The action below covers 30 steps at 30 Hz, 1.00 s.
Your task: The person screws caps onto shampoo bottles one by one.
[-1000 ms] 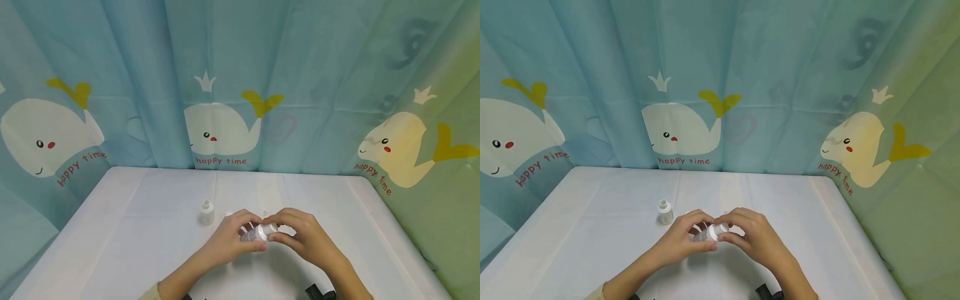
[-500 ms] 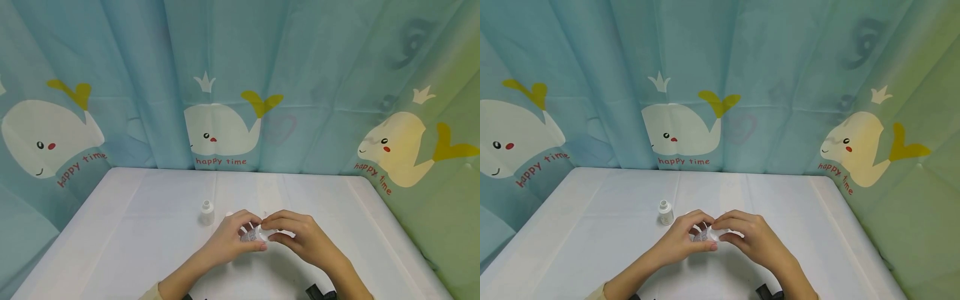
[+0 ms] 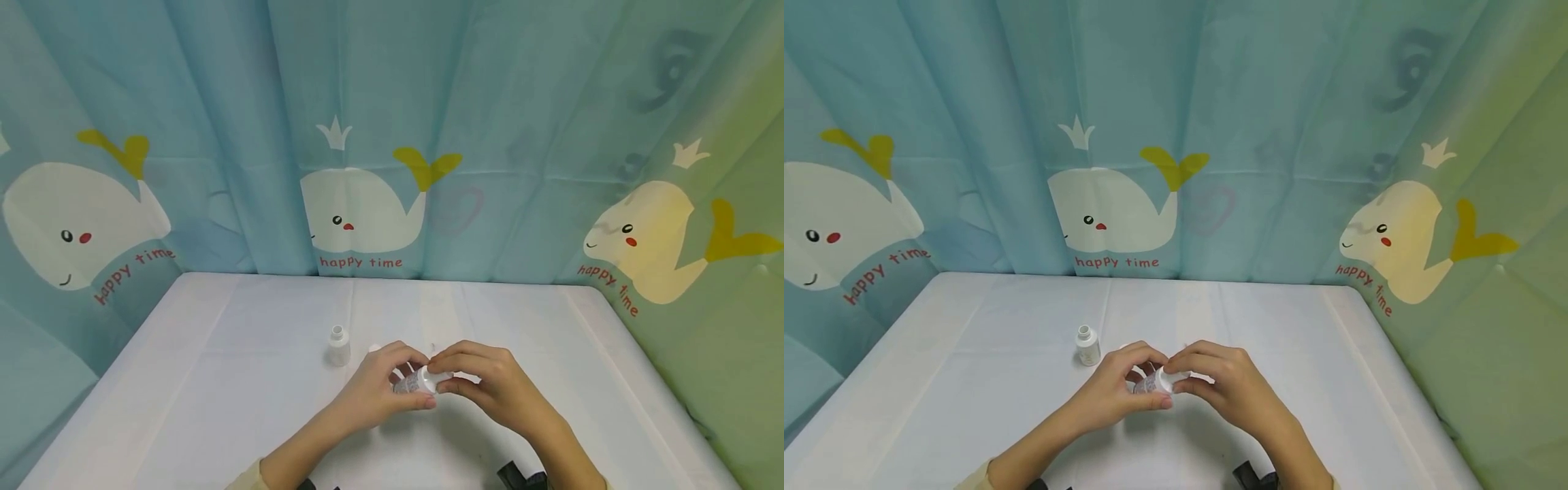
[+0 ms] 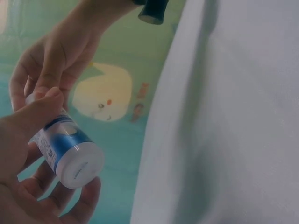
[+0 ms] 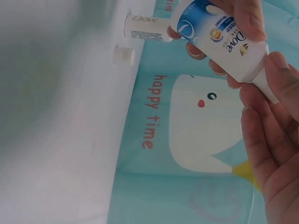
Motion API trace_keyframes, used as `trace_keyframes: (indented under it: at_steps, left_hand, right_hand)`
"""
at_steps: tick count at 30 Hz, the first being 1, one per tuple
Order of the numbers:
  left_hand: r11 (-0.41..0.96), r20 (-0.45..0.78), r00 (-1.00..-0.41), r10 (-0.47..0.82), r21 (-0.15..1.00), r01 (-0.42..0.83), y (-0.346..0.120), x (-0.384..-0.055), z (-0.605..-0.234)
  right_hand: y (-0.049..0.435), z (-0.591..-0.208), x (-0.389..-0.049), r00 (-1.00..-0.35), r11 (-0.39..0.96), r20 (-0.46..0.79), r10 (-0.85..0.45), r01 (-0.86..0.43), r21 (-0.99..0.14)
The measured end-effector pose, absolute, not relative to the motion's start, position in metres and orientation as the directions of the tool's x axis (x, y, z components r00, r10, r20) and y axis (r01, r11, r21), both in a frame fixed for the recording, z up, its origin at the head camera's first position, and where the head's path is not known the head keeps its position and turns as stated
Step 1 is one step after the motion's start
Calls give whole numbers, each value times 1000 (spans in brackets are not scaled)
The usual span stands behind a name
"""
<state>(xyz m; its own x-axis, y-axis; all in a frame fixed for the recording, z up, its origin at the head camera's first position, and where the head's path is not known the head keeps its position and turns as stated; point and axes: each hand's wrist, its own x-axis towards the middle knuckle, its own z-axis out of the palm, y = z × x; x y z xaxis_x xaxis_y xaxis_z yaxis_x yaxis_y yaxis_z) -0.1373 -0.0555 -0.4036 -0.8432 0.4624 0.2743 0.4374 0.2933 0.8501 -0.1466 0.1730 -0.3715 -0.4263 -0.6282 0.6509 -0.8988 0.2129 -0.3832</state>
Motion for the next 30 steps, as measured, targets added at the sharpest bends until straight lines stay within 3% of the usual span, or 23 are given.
trace_keyframes:
  at_steps: [11, 24, 30]
  left_hand:
    - [283, 335, -831, 444, 828, 485, -52, -138, -405]
    - [295, 345, -847, 404, 828, 477, -49, -136, -409]
    - [273, 292, -883, 366, 874, 402, -50, -138, -409]
  right_hand:
    - [173, -374, -148, -441, 230, 667, -600, -894, -384]
    - [174, -372, -144, -531, 294, 602, -597, -842, -451]
    - [178, -371, -144, -639, 355, 521, -566, -759, -545]
